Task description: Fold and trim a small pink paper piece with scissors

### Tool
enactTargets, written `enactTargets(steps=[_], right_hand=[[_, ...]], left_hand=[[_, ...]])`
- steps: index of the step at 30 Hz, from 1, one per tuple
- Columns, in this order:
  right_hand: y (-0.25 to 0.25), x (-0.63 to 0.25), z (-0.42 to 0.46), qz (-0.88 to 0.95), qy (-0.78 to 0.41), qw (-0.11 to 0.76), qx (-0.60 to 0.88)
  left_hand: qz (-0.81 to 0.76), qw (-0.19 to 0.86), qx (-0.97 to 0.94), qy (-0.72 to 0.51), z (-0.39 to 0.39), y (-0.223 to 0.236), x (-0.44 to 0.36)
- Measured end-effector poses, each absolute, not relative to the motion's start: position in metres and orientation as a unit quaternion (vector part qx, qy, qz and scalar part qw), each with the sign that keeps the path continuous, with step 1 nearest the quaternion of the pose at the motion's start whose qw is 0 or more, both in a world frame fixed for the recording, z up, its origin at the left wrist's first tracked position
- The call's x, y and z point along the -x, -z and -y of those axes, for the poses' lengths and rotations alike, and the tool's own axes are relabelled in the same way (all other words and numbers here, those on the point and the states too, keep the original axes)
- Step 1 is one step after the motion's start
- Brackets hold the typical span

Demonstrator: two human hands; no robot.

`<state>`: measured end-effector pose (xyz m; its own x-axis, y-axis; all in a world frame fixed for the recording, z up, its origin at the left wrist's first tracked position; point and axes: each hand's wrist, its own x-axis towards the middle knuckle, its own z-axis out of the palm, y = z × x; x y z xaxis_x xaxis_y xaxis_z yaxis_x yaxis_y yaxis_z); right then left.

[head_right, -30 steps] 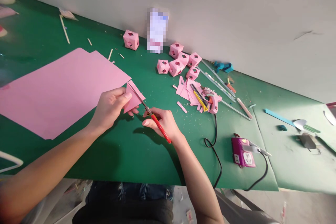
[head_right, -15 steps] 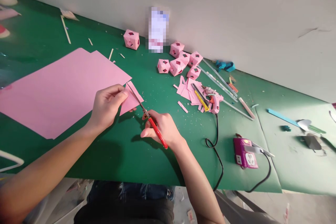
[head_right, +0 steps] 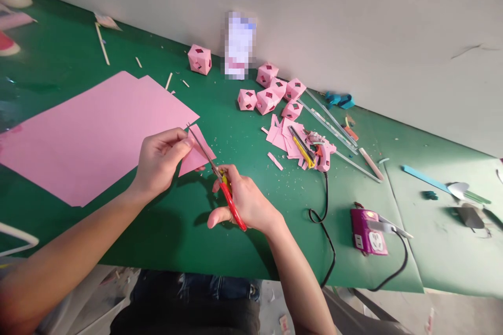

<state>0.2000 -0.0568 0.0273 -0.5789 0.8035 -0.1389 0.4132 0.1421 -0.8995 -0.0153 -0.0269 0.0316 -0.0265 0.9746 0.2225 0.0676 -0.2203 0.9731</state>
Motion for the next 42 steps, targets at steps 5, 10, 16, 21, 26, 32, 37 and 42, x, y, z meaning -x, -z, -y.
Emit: enactTargets(steps=[5,10,16,21,26,32,37,42], right_hand=[[-0.032,-0.199,0.059,0.74,-0.512,0.199,0.388],[-0.039,-0.198,0.06,0.741,-0.506,0.22,0.382],[-0.034,-0.194,0.059,0.709,-0.518,0.245,0.41],[-0.033,-0.194,0.059,0.709,-0.514,0.235,0.422],[-0.035,-0.192,0.059,0.705,-0.507,0.241,0.433],[-0.034,-0.19,0.057,0.702,-0.504,0.252,0.436],[-0.03,-0.19,0.055,0.708,-0.492,0.255,0.437],[-0.027,-0.19,0.055,0.708,-0.488,0.267,0.435]], left_hand=[[-0.47,0.384,-0.583,-0.54,0.031,-0.041,0.014],[-0.459,0.395,-0.591,-0.533,0.034,-0.043,0.01],[-0.443,0.416,-0.592,-0.53,0.037,-0.039,0.006],[-0.448,0.403,-0.592,-0.535,0.038,-0.04,0.005],[-0.458,0.407,-0.583,-0.533,0.038,-0.041,0.005],[-0.469,0.386,-0.585,-0.538,0.038,-0.04,0.006],[-0.462,0.367,-0.595,-0.546,0.037,-0.04,0.005],[-0.456,0.358,-0.599,-0.553,0.036,-0.039,0.005]])
